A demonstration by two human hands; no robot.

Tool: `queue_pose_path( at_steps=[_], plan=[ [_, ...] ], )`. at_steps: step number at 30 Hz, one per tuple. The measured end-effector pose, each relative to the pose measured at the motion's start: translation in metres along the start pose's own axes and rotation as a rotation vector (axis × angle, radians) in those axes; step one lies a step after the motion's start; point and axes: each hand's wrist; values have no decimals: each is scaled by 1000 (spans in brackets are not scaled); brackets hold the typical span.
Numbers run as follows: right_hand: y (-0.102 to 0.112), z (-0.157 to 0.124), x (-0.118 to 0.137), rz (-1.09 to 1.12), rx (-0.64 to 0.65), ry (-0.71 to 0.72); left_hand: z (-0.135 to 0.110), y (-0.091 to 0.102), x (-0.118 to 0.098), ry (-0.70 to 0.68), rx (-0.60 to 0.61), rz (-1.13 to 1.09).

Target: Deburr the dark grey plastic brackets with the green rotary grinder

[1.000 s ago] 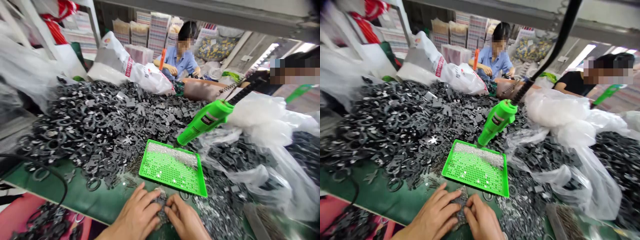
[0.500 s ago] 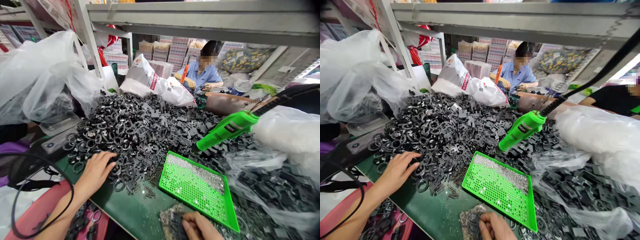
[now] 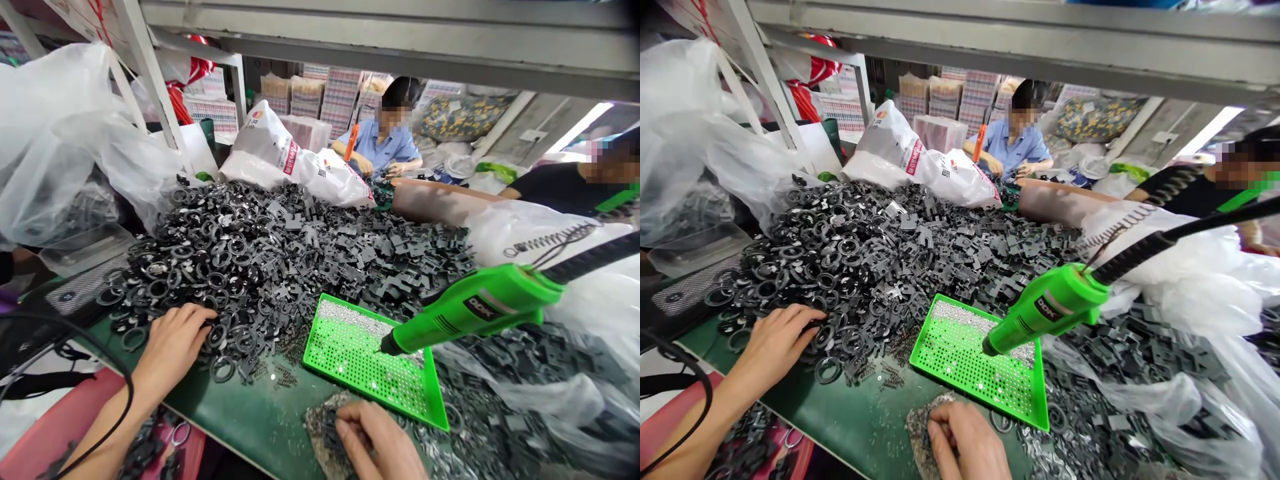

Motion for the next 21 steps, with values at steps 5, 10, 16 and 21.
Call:
queue_pose_path(
  at_steps=[5,10,16,21],
  plan=[
    [-3,3,6,48,-77,0,-6,0,-25,243,-217,-295],
    [-11,20,36,72,-286,144,-35,-31,-105,459,111,-947],
    [-8,18,39,-56,-306,222,-79,-65,-154,311,455,-1106],
    [16,-16,-4,25,-202,-8,-93,-76,-150,-21,513,-738]
  ],
)
Point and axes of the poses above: each hand's wrist, its own z-axis towards the middle knuckle, its own y-axis out of the back of the hand, x = y × z, and after that the axes turned 2 degrees about y, right-handed
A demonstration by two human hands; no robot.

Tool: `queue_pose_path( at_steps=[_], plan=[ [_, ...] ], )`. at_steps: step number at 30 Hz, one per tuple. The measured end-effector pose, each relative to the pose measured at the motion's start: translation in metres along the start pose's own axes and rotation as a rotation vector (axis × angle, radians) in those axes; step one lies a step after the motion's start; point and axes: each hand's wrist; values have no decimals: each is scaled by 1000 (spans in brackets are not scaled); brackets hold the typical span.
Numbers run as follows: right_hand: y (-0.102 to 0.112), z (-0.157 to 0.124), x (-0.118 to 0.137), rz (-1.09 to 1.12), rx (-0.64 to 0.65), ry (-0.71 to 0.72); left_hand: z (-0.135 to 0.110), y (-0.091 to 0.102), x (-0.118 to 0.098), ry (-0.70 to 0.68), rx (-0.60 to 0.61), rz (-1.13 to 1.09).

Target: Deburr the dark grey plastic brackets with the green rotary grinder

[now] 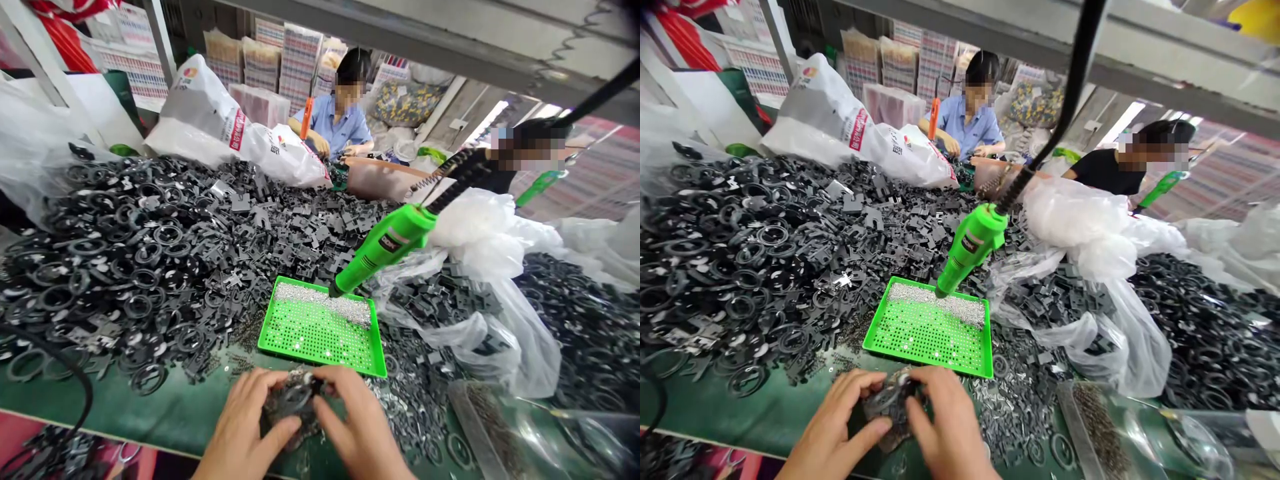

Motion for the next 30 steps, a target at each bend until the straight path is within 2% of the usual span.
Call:
queue_pose_path(
  at_steps=[3,6,11,14,18,25,27,30],
  plan=[
    [9,-8,-15,47,12,-171,-2,-4,8,-105,-19,279],
    [0,-7,-11,71,89,-136,-3,-8,15,-114,-1,359],
    [-20,1,5,-32,202,-29,-1,-6,14,-76,52,333],
    [-18,5,7,-59,244,23,2,-4,12,-67,95,301],
    [-11,10,8,-114,279,63,4,-4,13,-72,94,295],
    [-22,6,12,-545,327,223,4,0,13,-38,138,283],
    [-20,6,10,-547,324,222,5,0,8,-29,159,261],
    [-7,11,8,-344,365,120,6,-4,-1,1,115,257]
  ],
)
Point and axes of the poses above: each hand's wrist, its own z-axis towards the middle knuckle, its own y-axis out of the back of the hand, x = y × z, and after that the axes turned 2 degrees about y, right-handed
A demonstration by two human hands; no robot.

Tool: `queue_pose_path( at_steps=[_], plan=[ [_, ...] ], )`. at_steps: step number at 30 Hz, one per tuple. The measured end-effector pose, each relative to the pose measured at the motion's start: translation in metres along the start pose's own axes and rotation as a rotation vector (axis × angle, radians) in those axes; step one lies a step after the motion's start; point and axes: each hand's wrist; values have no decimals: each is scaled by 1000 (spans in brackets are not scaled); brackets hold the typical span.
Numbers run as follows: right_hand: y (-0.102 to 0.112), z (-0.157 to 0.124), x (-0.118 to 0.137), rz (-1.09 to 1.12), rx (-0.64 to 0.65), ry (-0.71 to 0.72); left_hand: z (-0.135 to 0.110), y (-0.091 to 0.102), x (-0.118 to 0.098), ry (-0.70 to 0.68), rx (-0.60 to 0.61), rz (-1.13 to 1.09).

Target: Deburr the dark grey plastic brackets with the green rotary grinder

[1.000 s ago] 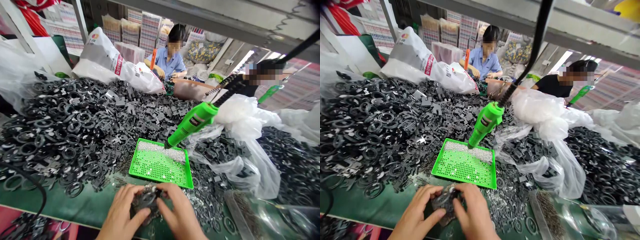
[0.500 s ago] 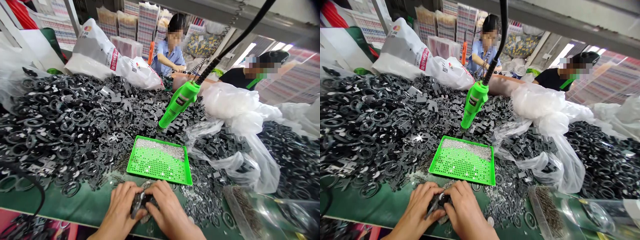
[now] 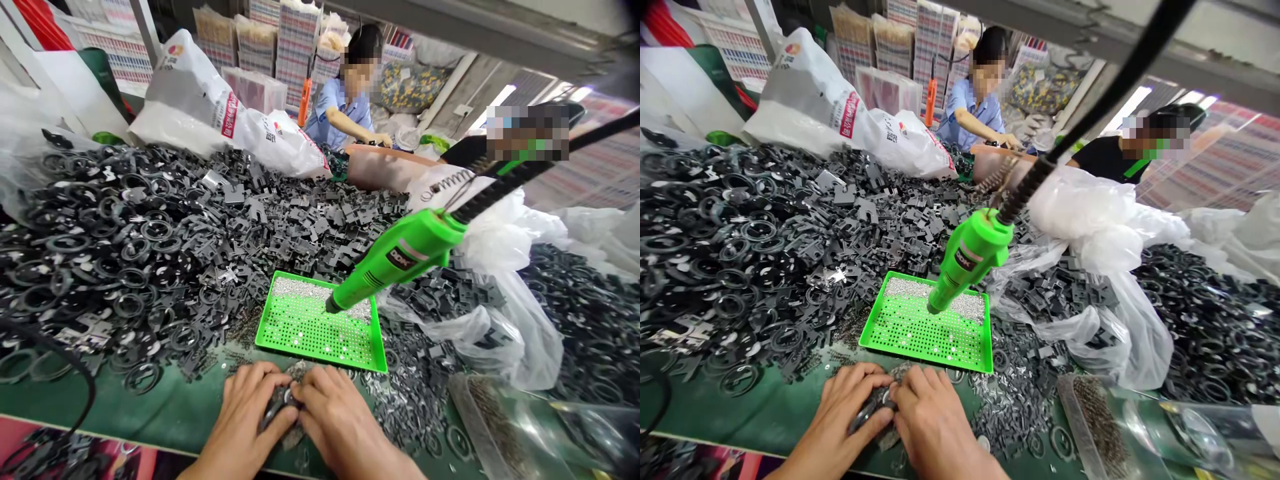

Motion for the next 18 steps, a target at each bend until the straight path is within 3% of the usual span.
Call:
queue_pose_path(
  at_steps=[4,10,15,18],
  plan=[
    [22,8,1,353,8,-25,0,-4,-6,39,-57,-11],
    [27,28,19,455,143,83,1,3,-2,54,37,-48],
    [26,30,-5,908,108,-191,4,3,-9,83,17,-3],
    [32,28,-18,839,163,-239,3,1,-13,83,-9,9]
  ],
)
Point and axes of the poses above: each hand's wrist, its own z-axis towards the middle knuckle, its own y-axis out of the back of the hand, x = y × z, and after that the axes turned 2 degrees about y, right-handed
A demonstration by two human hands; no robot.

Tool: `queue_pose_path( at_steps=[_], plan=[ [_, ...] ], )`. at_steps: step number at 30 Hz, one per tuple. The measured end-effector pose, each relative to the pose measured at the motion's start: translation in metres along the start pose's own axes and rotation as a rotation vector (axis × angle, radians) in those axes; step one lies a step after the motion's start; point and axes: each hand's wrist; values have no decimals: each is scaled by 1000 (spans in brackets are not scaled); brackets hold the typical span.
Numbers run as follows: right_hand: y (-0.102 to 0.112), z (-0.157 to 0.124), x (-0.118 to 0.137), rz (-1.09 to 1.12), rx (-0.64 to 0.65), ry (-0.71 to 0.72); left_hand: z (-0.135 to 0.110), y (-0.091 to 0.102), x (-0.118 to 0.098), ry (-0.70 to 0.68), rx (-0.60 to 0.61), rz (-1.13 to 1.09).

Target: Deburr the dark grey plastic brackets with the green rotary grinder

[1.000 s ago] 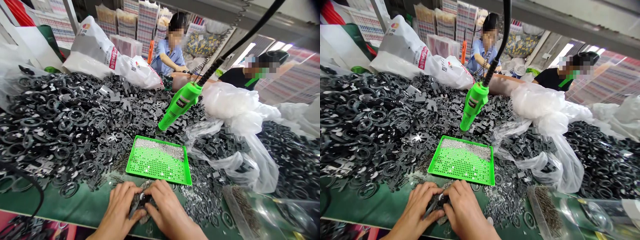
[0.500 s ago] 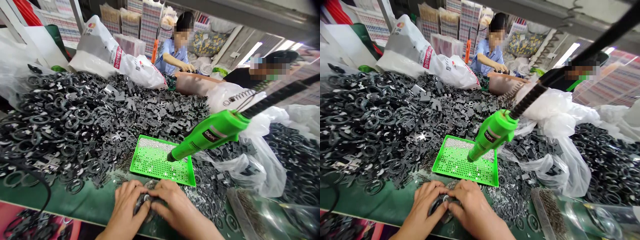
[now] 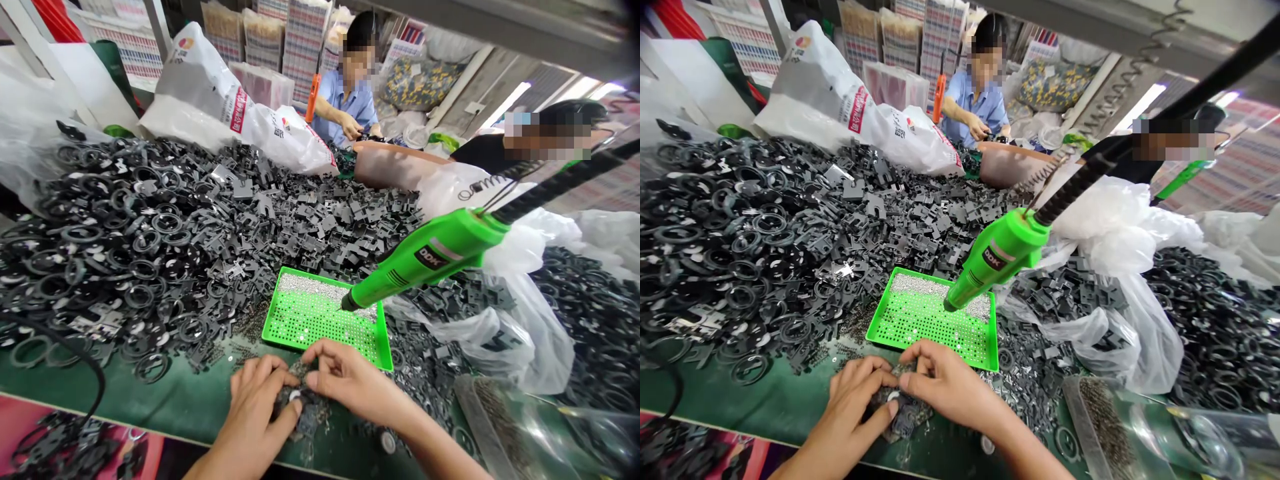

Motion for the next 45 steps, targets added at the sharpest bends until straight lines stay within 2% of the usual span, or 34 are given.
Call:
queue_pose_path(
  at_steps=[4,7,12,19,24,34,41,45],
  plan=[
    [5,-5,7,-587,-2,81,-2,-2,-1,-9,-54,-12],
    [3,-4,11,-816,66,175,-2,-3,2,-26,-66,-15],
    [5,4,4,-814,76,223,-1,0,6,-45,24,-11],
    [15,8,9,-827,195,235,2,5,7,-49,70,-15],
    [14,11,7,-754,180,288,3,6,7,-29,110,-13],
    [15,8,5,-677,248,216,6,5,9,-35,104,-13],
    [8,15,12,-889,270,178,6,5,8,-51,73,40],
    [-3,16,14,-1031,177,141,5,6,8,-77,62,69]
  ],
)
Point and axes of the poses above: each hand's wrist, its own z-axis towards the middle knuckle, its own y-axis out of the back of the hand, x = y × z, and after that the axes turned 2 degrees about y, right-handed
